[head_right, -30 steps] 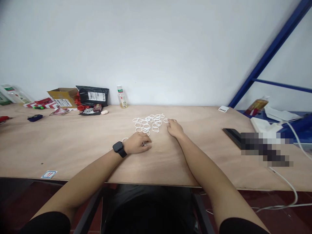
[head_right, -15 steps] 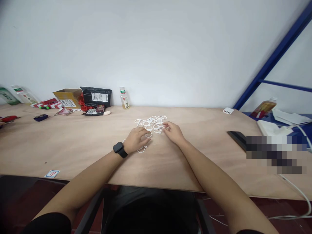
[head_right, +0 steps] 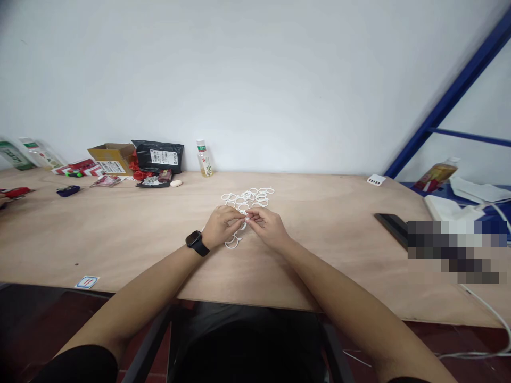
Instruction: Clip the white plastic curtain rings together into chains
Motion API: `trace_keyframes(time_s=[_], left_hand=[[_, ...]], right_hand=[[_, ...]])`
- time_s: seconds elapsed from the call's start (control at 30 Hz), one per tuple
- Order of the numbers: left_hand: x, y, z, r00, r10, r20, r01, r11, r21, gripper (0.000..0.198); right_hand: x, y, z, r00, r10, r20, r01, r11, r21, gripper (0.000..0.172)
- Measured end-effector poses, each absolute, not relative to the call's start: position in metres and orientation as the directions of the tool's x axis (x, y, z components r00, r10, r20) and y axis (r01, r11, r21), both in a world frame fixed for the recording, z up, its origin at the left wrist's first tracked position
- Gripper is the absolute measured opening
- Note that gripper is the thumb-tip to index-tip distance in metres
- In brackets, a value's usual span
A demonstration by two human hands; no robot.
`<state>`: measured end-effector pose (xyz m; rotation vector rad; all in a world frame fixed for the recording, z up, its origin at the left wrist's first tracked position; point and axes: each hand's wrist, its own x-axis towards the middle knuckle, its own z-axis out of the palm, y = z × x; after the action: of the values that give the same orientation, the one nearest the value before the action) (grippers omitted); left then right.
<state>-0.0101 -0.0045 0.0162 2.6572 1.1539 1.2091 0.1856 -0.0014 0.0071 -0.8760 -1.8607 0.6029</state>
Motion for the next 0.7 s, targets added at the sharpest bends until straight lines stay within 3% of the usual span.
trace_keyframes(time_s=[0.2, 0.7], left_hand=[[-0.0081, -0.0043, 0.0139, 0.464, 0.606, 0.646, 0.592, -0.755, 0.282, 0.017], [-0.0074, -0.0027, 0.0126, 0.428, 0.634, 0.644, 0.638, -0.717, 0.282, 0.019]], right_hand=[[0.1871, 0.0014, 0.0086, -0.273, 0.822, 0.501, 0.319, 0.568, -0.759, 0.024], [0.1855, -0.0042, 0.0096, -0.32, 0.782, 0.535, 0.257, 0.615, -0.746, 0.024]])
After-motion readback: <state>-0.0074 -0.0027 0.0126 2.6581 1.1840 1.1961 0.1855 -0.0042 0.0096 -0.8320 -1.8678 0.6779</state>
